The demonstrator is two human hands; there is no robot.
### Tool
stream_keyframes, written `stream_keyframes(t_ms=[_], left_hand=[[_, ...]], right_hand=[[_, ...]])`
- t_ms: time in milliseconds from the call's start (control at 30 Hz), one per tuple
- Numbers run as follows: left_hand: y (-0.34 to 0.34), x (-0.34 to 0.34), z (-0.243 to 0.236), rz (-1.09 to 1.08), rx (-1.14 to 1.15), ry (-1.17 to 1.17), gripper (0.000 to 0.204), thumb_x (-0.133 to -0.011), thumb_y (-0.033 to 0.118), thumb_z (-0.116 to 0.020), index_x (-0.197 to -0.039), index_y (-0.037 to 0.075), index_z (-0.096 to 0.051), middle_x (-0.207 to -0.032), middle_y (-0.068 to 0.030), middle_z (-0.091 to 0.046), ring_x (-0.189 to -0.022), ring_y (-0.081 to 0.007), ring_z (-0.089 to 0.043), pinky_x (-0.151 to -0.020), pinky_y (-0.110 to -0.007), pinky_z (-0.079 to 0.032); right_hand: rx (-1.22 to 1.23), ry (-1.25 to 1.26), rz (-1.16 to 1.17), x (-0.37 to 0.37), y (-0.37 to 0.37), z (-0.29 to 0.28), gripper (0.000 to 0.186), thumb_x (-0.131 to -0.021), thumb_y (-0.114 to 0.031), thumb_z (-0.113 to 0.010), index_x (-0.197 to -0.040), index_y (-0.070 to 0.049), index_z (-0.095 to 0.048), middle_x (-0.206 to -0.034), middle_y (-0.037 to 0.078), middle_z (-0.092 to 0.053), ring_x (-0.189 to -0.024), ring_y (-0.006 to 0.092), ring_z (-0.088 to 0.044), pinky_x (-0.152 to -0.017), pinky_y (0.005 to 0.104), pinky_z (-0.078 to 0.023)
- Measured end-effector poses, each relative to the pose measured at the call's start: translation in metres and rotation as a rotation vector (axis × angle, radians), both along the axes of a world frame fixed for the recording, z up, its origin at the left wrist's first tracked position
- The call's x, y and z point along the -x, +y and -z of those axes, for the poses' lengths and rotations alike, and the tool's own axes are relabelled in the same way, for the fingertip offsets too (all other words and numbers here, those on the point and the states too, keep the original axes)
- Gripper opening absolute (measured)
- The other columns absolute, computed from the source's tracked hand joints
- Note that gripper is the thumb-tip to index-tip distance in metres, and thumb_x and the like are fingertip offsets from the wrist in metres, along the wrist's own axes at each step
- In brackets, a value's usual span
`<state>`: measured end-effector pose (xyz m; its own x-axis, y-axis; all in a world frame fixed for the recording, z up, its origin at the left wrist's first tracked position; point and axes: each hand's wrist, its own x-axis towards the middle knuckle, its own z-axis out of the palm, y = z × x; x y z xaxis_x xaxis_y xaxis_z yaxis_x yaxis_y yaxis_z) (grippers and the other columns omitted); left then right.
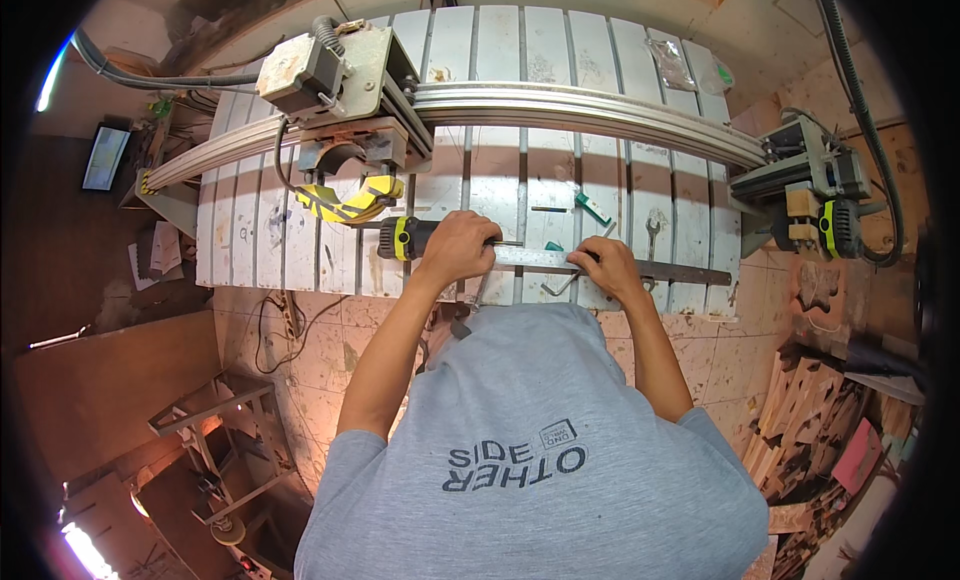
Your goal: The person unscrews a component from the CNC machine head, measures a part with a ruler, and works with small mechanical components and a screwdriver on a workbench.
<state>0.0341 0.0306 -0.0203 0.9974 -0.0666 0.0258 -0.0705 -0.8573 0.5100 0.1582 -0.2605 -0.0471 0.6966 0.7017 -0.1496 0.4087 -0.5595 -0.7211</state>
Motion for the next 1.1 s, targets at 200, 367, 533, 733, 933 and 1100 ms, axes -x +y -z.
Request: stream_keyframes(t_ms=[200,367,533,733,933,1100], left_hand=[[-0.0002,0.0007,0.0016,-0.008,0.004,-0.018,0.024,-0.072,0.013,-0.060,-0.088,0.006,-0.075,-0.090,-0.0132,-0.074,-0.095,-0.0335,-0.068,-0.093,-0.045,-0.051],[0.0001,-0.0003,0.0001,-0.001,0.009,-0.001,0.023,-0.072,0.014,-0.060,-0.088,0.006,-0.075,-0.090,-0.0138,-0.074,-0.094,-0.0337,-0.068,-0.092,-0.046,-0.051],[-0.0005,-0.0003,-0.0011,-0.011,0.014,0.019,0.020,-0.079,0.017,-0.061,-0.088,0.006,-0.075,-0.089,-0.0132,-0.074,-0.094,-0.0333,-0.068,-0.091,-0.046,-0.051],[-0.0004,-0.0009,-0.0013,-0.021,0.003,0.048,0.018,-0.085,0.021,-0.065,-0.089,0.008,-0.076,-0.090,-0.0119,-0.075,-0.095,-0.0323,-0.069,-0.090,-0.046,-0.052],[-0.0032,-0.0022,-0.0029,-0.049,-0.022,0.092,0.017,-0.086,0.023,-0.067,-0.090,0.010,-0.077,-0.090,-0.0105,-0.075,-0.096,-0.0310,-0.069,-0.090,-0.045,-0.051],[-0.0032,-0.0025,-0.0021,-0.051,-0.020,0.092,0.016,-0.086,0.023,-0.068,-0.089,0.010,-0.077,-0.089,-0.0102,-0.075,-0.095,-0.0304,-0.069,-0.090,-0.045,-0.051]], right_hand=[[-0.008,-0.001,-0.012,-0.0013,-0.0002,-0.0027,0.028,-0.092,-0.032,-0.074,-0.090,-0.004,-0.079,-0.089,0.013,-0.075,-0.084,0.0338,-0.071,-0.076,0.0423,-0.053],[0.015,0.008,-0.001,-0.0008,-0.0002,-0.0002,0.028,-0.092,-0.032,-0.075,-0.090,-0.005,-0.079,-0.089,0.013,-0.076,-0.084,0.0336,-0.071,-0.077,0.0425,-0.053],[0.016,-0.005,-0.002,-0.0013,-0.0001,0.0013,0.029,-0.092,-0.034,-0.075,-0.090,-0.005,-0.080,-0.090,0.012,-0.076,-0.085,0.0332,-0.071,-0.078,0.0428,-0.053],[0.030,-0.001,-0.012,-0.0019,0.0009,-0.0007,0.030,-0.092,-0.034,-0.075,-0.090,-0.005,-0.079,-0.088,0.012,-0.076,-0.083,0.0333,-0.071,-0.077,0.0423,-0.054],[0.014,-0.001,-0.013,-0.0022,0.0005,0.0009,0.030,-0.092,-0.035,-0.075,-0.089,-0.005,-0.079,-0.088,0.012,-0.075,-0.082,0.0329,-0.071,-0.075,0.0424,-0.053],[-0.012,-0.012,-0.013,-0.0020,-0.0002,0.0059,0.029,-0.092,-0.035,-0.075,-0.089,-0.006,-0.079,-0.087,0.012,-0.075,-0.082,0.0329,-0.071,-0.075,0.0422,-0.053]])
